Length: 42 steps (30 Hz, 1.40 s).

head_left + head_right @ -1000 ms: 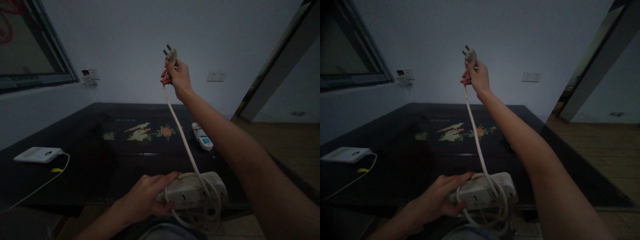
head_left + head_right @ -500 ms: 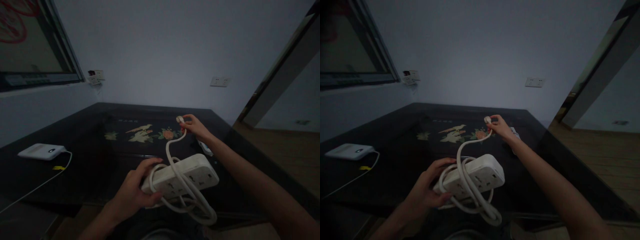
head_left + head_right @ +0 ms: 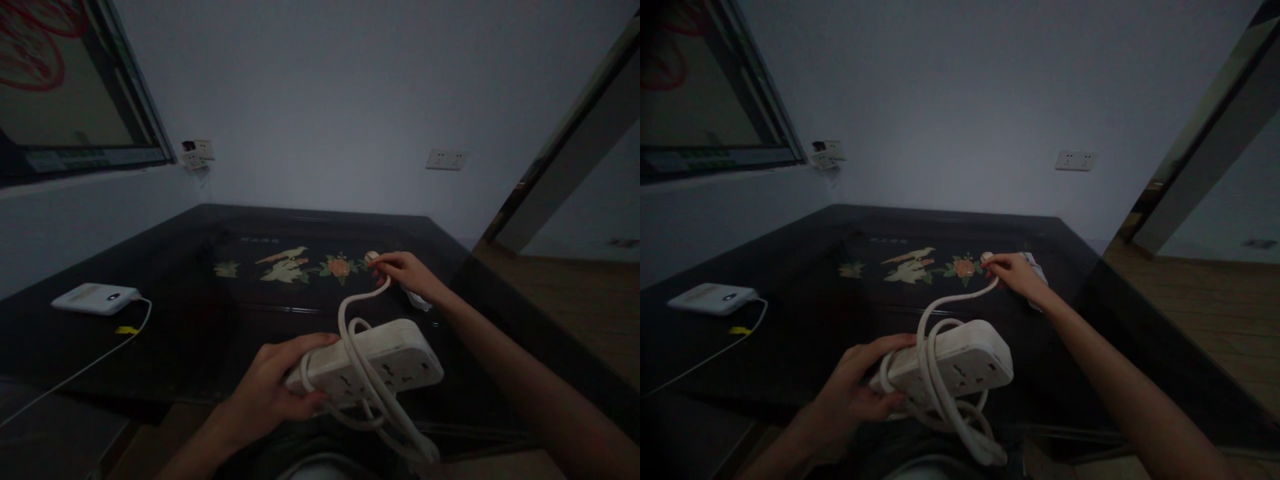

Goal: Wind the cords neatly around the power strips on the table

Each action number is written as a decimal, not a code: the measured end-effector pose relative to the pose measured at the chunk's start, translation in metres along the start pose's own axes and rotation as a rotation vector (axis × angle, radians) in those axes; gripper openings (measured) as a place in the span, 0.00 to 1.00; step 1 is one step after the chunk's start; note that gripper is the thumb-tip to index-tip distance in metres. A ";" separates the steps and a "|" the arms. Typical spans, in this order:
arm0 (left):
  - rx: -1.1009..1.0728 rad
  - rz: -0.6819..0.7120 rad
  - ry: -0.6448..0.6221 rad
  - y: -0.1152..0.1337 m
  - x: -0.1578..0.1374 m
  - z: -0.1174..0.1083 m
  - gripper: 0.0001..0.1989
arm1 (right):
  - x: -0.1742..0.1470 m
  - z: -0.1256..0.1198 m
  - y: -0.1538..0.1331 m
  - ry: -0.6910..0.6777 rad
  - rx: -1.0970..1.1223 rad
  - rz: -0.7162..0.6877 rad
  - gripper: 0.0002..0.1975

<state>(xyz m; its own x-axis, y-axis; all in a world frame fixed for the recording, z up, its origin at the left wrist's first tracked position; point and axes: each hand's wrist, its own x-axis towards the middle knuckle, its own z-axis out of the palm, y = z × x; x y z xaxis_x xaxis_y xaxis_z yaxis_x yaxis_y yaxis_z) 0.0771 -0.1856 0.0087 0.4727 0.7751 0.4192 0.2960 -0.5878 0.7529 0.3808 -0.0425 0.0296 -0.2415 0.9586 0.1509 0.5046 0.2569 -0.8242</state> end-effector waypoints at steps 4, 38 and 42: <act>0.017 0.023 0.019 0.001 0.002 0.002 0.27 | -0.001 0.003 0.010 0.043 0.066 0.036 0.13; 0.762 0.607 0.183 -0.022 0.009 -0.020 0.17 | -0.097 -0.032 -0.097 0.091 -0.504 -0.469 0.12; 0.757 0.608 0.220 -0.021 0.010 -0.020 0.17 | -0.097 -0.013 -0.101 -0.113 -0.634 -0.470 0.12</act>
<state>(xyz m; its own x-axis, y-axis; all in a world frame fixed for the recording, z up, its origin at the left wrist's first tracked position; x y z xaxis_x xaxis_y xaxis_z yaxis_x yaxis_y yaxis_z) 0.0587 -0.1608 0.0072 0.5785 0.2736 0.7684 0.5421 -0.8329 -0.1115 0.3641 -0.1599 0.1053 -0.6119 0.7228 0.3213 0.6959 0.6850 -0.2157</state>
